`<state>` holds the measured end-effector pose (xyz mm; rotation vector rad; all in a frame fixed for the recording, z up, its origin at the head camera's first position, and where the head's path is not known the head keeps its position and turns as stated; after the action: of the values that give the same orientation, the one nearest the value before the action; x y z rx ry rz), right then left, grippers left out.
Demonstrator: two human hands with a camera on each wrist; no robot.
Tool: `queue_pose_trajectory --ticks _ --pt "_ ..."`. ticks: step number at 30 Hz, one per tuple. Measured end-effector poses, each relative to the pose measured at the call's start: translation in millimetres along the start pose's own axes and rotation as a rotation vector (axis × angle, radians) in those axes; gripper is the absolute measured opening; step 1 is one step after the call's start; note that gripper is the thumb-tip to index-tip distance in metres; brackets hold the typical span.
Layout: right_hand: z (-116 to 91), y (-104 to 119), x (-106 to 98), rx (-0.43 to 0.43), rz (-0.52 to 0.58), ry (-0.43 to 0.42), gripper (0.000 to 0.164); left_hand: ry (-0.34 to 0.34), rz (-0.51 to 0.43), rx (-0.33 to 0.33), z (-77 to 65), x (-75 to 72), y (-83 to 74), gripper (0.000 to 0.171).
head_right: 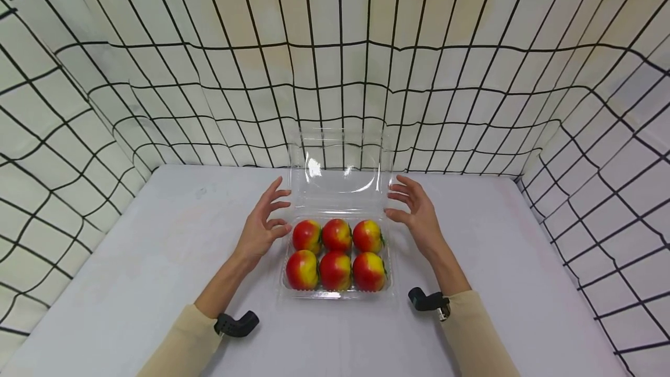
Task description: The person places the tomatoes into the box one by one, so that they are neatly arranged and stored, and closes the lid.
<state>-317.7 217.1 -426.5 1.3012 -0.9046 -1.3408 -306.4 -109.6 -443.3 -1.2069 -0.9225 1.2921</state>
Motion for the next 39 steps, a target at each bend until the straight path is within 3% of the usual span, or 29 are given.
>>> queue_pose_trajectory --ticks 9,18,26,39 --pt "-1 5 -1 -0.017 0.105 -0.027 0.067 -0.003 -0.015 0.008 6.3 0.0 -6.6 0.101" --pt "-1 10 -1 -0.096 0.202 -0.015 0.064 -0.011 -0.115 0.043 17.5 1.2 -21.5 0.087" --pt "0 16 -4 -0.125 0.154 -0.033 0.063 -0.059 -0.137 0.091 20.2 -1.5 -29.7 0.077" --pt "-2 63 -14 -0.256 0.218 -0.1 0.058 -0.082 -0.116 0.165 19.6 -2.6 -30.3 0.061"
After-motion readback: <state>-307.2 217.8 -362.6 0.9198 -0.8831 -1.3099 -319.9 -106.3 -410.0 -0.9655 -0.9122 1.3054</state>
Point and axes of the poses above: each hand's wrist, its own z-axis towards the middle knuckle, its own x-axis out of the palm, y = z × x, the point moved 9 cm from there along z, towards the middle knuckle, and after that the axes turned 5 degrees about -z, right-handed, at the moved point
